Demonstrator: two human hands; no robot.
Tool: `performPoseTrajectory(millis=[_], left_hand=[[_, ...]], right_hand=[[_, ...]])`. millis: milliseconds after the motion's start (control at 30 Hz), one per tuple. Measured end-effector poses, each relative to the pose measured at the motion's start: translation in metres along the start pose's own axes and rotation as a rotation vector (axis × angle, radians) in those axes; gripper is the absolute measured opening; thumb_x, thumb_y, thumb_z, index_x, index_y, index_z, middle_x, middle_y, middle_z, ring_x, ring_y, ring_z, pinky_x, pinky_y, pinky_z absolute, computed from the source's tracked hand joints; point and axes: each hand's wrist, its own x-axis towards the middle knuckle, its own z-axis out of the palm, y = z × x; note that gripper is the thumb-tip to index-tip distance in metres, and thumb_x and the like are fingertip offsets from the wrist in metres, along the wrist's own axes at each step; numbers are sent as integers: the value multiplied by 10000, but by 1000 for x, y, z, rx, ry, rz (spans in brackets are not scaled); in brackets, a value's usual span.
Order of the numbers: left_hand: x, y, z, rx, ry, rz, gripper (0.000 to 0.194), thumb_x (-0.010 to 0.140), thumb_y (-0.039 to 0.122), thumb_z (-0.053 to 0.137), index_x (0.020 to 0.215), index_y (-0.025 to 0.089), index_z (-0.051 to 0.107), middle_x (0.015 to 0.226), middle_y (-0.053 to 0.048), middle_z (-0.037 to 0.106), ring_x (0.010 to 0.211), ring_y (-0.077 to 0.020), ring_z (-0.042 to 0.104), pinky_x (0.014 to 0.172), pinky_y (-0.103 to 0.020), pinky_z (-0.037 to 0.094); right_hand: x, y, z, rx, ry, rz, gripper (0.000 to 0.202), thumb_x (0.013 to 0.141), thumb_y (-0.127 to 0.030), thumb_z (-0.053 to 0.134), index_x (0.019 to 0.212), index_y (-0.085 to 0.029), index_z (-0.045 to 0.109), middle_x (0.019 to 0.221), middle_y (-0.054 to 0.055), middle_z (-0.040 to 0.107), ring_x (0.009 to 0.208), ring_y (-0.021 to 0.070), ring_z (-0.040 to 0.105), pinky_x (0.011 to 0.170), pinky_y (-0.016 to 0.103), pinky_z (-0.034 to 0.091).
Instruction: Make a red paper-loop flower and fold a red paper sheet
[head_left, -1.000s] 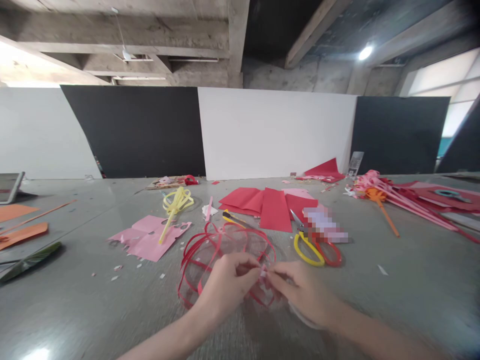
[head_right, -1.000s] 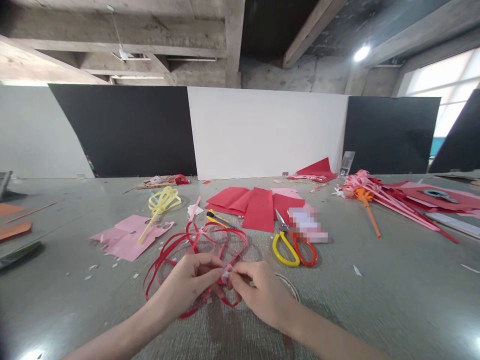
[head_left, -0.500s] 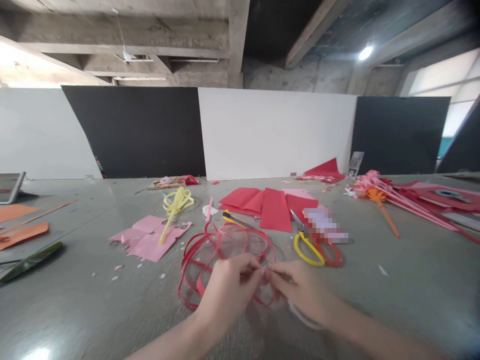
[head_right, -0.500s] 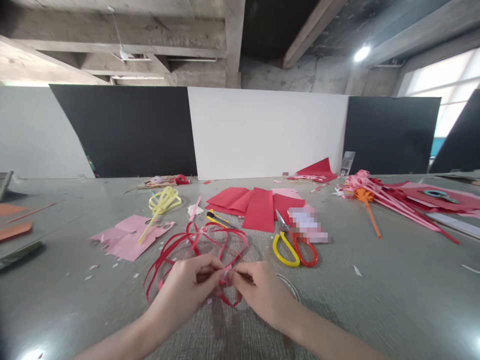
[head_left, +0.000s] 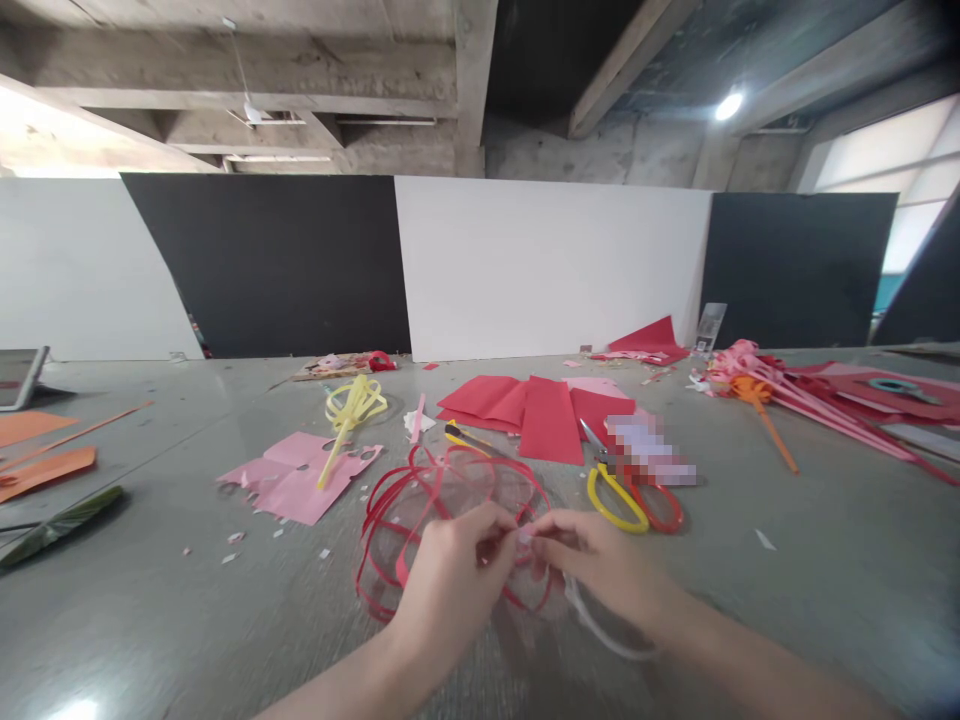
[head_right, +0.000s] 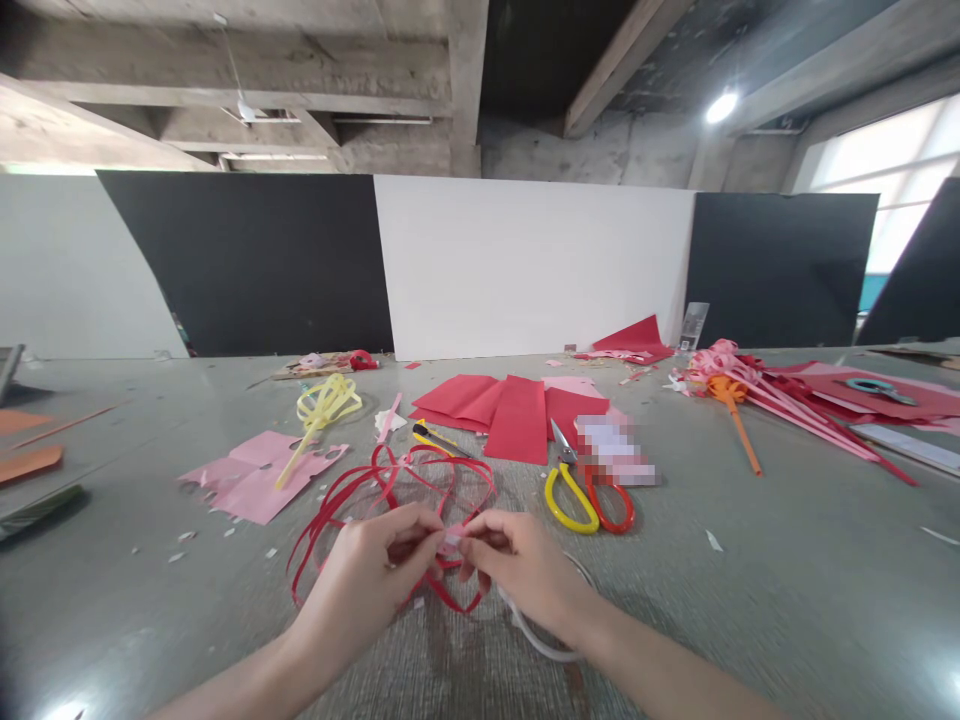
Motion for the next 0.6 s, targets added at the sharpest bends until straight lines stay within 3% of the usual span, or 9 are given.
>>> performPoseTrajectory(millis=[133, 233, 367, 467, 600], left_hand=[[4, -3, 0, -175, -43, -78, 155, 766, 271, 489, 730, 178, 608, 635, -11, 650, 602, -155, 594, 548, -224, 414], [8, -6, 0, -207, -84, -154, 228, 767, 339, 484, 707, 159, 611, 579, -15, 629, 550, -161, 585, 476, -222, 388], [11, -12, 3, -223, -148, -153, 242, 750, 359, 513, 717, 145, 620, 619, -24, 639, 528, -148, 579, 462, -216, 380], [10, -15, 6, -267, -181, -161, 229, 744, 353, 524, 719, 144, 614, 605, -22, 636, 496, -138, 574, 444, -212, 372], [8, -15, 9, -339, -131, -182, 210, 737, 350, 545, 693, 152, 599, 582, -14, 631, 500, -143, 583, 442, -214, 381]], right_hand=[[-1, -4, 0, -58, 33, -12, 194, 811, -335, 529, 795, -162, 616, 626, -6, 605, 566, 115, 534, 535, 215, 396], [-2, -6, 1, -119, 49, -15, 169, 805, -304, 538, 763, -159, 614, 601, -17, 594, 546, 107, 524, 511, 203, 377], [-3, -5, 2, -235, 55, -50, 164, 808, -284, 525, 729, -167, 607, 601, -19, 604, 537, 108, 521, 489, 204, 363], [-4, -3, 2, -289, 61, -91, 166, 829, -302, 492, 788, -179, 596, 656, -10, 638, 591, 124, 567, 529, 219, 398], [-5, -1, 5, -307, 149, -113, 112, 823, -268, 491, 904, -196, 520, 718, -4, 665, 655, 139, 613, 589, 239, 445]])
